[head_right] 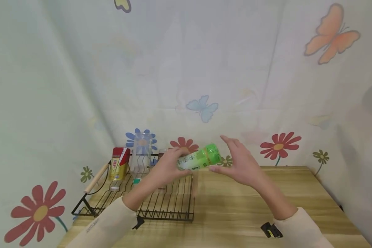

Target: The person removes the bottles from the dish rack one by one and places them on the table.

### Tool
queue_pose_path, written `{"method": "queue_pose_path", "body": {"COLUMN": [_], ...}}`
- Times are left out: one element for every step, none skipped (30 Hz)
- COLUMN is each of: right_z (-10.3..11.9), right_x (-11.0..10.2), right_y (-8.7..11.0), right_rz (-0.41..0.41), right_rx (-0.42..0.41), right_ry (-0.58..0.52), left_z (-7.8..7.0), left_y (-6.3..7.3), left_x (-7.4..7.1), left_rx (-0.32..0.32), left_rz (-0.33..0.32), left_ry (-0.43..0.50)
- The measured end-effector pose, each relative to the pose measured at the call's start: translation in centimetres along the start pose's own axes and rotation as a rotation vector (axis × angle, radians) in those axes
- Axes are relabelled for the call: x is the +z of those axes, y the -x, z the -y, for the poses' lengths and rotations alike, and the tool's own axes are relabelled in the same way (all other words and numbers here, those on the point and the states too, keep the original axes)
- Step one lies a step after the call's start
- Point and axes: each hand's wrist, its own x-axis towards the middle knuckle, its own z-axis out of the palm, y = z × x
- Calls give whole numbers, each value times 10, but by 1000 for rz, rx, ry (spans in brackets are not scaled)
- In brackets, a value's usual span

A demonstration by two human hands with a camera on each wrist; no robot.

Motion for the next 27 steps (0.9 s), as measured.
{"method": "queue_pose_path", "body": {"right_z": [3,5,8,10,12,15,17,19,21,23,25,27,29,31,32,33,34,34,34,34,34,34,34,33,33,33,32], "right_x": [-2,-2,-2,-1,0,2,4,6,7,9,10,12,13,15,17,19,20,22,24,26,28,29,30,31,32,32,32], "right_y": [-3,-5,-7,-9,-11,-13,-14,-15,-17,-18,-19,-20,-21,-22,-22,-22,-22,-22,-22,-22,-22,-22,-22,-22,-22,-21,-21], "right_rz": [4,12,26,42,59,74,87,96,99,98,94,94,96,100,107,117,125,133,138,141,141,138,134,130,127,128,130], "right_rx": [-34,-65,-97,-124,-149,-168,-186,-199,-213,-224,-234,-244,-252,-261,-268,-273,-279,-287,-293,-302,-308,-319,-326,-331,-331,-330,-326], "right_ry": [36,70,98,124,148,173,194,216,232,249,263,269,272,278,281,287,295,302,313,322,326,329,329,325,320,312,303], "left_z": [-1,-2,-3,-4,-5,-7,-9,-10,-12,-14,-16,-18,-19,-20,-21,-22,-23,-23,-23,-23,-23,-22,-22,-22,-22,-22,-22], "left_y": [-2,-3,-4,-5,-5,-5,-5,-4,-4,-4,-3,-3,-3,-3,-3,-3,-2,-1,0,1,2,3,3,4,4,4,4], "left_x": [0,0,1,0,0,-1,-2,-2,-3,-3,-4,-4,-3,-2,-1,0,0,1,2,2,3,4,4,4,5,5,6], "left_rx": [6,10,16,19,22,26,32,38,44,49,52,55,60,62,63,66,65,67,67,66,66,67,68,71,74,78,80], "left_rz": [6,15,21,30,37,45,53,59,66,72,76,78,80,83,89,90,94,97,99,100,99,96,96,93,89,85,82], "left_ry": [-2,-7,-14,-18,-23,-27,-35,-40,-39,-35,-33,-32,-31,-27,-26,-30,-33,-39,-45,-51,-59,-67,-74,-83,-92,-98,-101]}}
